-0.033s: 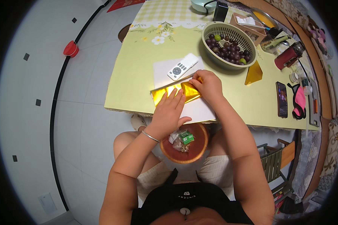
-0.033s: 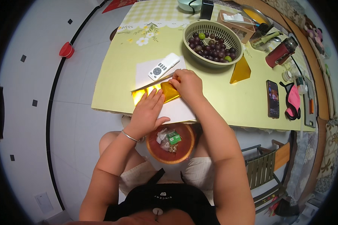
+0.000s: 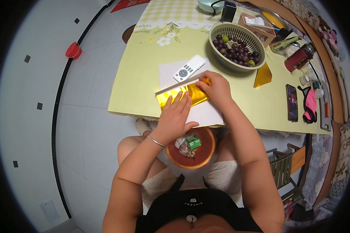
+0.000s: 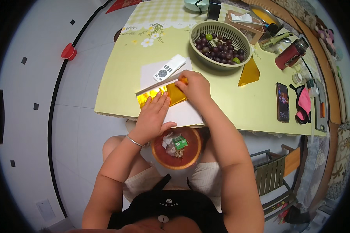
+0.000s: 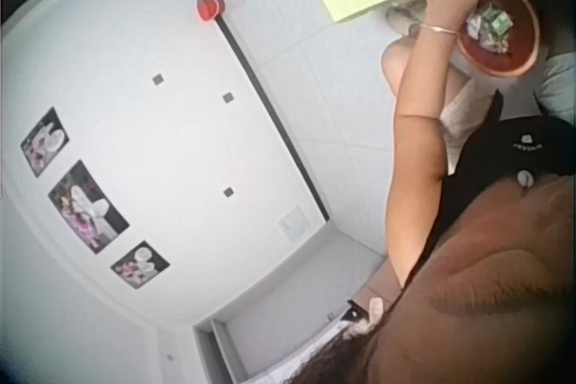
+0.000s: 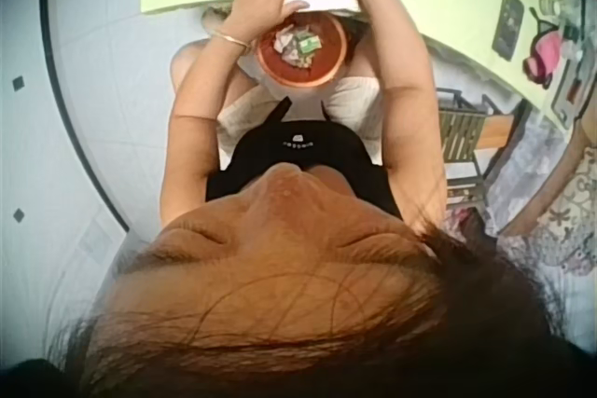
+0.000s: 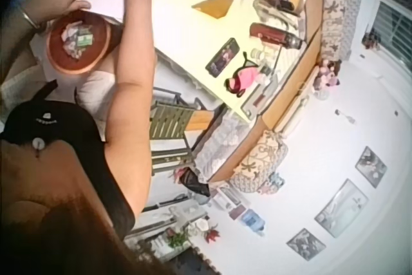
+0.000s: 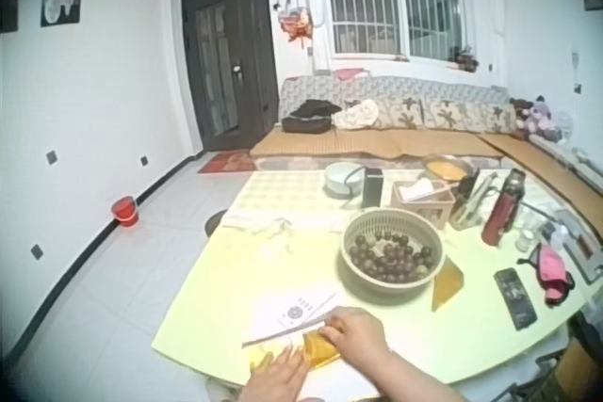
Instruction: The person folds a gold-colored sheet of paper into a triangular shape on a white paper base. They repeatedly fold, unfold, and refold the sheet, adjusting the creases and shape throughout the clip.
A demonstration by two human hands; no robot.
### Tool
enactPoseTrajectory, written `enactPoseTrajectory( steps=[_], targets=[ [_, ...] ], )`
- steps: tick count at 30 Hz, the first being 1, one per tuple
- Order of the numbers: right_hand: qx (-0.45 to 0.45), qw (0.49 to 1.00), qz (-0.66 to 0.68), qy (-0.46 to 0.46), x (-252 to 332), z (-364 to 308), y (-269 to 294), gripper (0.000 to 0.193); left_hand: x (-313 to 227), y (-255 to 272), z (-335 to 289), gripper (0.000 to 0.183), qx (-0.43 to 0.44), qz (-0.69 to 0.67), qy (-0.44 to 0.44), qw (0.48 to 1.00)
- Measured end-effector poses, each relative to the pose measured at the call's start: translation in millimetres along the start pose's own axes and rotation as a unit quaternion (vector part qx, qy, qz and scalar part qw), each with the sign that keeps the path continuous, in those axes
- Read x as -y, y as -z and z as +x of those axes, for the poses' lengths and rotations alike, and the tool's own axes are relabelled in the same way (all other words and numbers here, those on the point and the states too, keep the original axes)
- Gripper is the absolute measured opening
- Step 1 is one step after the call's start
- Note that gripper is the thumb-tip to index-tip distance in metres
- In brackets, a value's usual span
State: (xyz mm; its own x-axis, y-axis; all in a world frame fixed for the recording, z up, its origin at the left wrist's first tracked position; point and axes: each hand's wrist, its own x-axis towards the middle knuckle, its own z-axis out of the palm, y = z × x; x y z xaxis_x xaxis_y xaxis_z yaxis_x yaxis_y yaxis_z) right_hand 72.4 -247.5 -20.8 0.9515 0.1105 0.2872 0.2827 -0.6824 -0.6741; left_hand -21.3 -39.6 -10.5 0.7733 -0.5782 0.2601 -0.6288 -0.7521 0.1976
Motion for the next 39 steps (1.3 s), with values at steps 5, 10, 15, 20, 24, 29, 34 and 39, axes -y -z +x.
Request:
enactPoseTrajectory(
  steps=[5,10,15,20,24,29,34,39],
  targets=[
    [0.020,0.995,0.069,-0.072,-7,5,4,0.016,-2,-1,-4,0.099,0.025,0.029,0.037,0.999],
    [0.006,0.997,0.049,-0.065,-2,4,2,0.014,0,3,-3,0.101,0.027,0.041,0.048,0.998],
    [0.002,0.997,0.050,-0.063,-4,4,-1,0.010,8,4,0,0.101,0.020,0.040,0.039,0.998],
    [-0.004,0.996,0.057,-0.066,-3,3,-1,0.009,14,6,4,0.101,0.030,0.031,0.041,0.998],
    [-0.012,0.997,0.057,-0.058,-3,3,-2,0.008,17,3,4,0.102,0.030,0.017,0.041,0.999],
    [-0.029,0.997,0.053,-0.040,-6,3,-6,0.008,17,4,4,0.101,0.037,0.012,0.046,0.998],
    [-0.008,0.998,0.022,-0.054,-3,2,-2,0.014,18,1,4,0.098,0.038,0.016,0.037,0.998],
    [-0.094,0.984,-0.120,0.093,14,-8,10,0.029,16,3,2,0.094,0.064,0.040,0.028,0.997]
  ],
)
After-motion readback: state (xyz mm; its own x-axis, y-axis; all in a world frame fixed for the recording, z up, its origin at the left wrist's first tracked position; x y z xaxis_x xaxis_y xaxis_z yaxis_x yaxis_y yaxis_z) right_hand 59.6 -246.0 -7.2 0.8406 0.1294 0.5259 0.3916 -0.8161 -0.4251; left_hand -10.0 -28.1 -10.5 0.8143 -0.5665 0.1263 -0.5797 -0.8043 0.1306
